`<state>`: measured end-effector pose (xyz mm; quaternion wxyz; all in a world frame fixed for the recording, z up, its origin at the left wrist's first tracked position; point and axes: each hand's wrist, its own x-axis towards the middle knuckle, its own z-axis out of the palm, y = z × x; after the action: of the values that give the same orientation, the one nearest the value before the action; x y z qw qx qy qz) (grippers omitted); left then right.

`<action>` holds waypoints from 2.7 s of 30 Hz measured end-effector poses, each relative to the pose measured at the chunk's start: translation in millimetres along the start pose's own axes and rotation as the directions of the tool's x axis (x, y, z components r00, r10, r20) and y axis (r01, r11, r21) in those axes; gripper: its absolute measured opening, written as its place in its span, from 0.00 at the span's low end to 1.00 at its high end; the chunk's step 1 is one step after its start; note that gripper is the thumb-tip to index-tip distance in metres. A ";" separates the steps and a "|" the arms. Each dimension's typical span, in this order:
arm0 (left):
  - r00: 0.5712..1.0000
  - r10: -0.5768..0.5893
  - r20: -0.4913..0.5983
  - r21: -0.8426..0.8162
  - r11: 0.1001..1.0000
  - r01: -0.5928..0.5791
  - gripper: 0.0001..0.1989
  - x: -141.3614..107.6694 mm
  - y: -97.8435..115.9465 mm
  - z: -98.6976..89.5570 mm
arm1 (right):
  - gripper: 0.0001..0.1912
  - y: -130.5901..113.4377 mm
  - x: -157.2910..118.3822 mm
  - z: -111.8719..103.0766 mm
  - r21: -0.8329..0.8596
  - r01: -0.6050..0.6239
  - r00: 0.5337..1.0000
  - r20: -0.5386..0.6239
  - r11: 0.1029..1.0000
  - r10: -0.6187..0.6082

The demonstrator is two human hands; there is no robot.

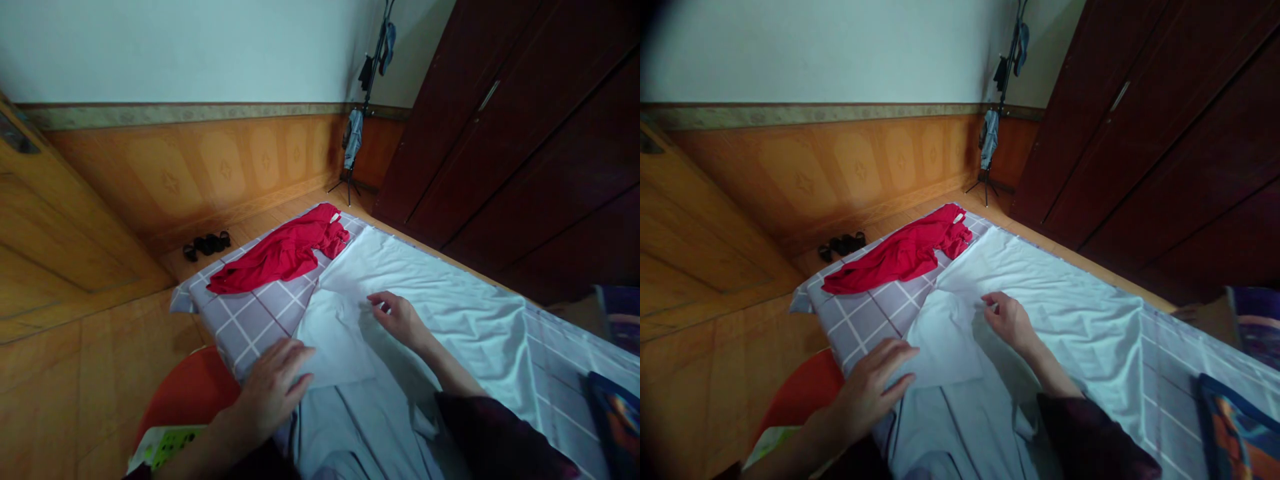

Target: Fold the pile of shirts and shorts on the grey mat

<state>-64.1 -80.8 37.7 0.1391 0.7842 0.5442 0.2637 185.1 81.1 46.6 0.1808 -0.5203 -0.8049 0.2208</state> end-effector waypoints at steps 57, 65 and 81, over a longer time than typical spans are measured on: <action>0.917 -0.007 0.398 0.228 0.969 -0.091 0.07 165.2 -69.8 -7.0 | 0.08 -24.4 17.5 62.3 -0.251 0.187 0.969 -0.109 0.950 -0.220; 0.931 0.088 0.353 0.372 0.900 -0.226 0.10 205.2 -61.6 7.7 | 0.06 -26.4 14.0 63.7 -0.239 0.240 0.952 -0.131 0.941 -0.276; 0.967 -0.003 0.253 0.622 0.766 -0.161 0.15 371.2 -47.9 90.5 | 0.05 -16.4 15.2 72.0 -0.153 0.240 0.950 -0.167 0.959 -0.264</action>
<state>49.4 287.2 36.4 -0.0820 0.8329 0.5466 -0.0275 129.2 77.0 -3.9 0.2471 -0.4422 -0.8571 0.0933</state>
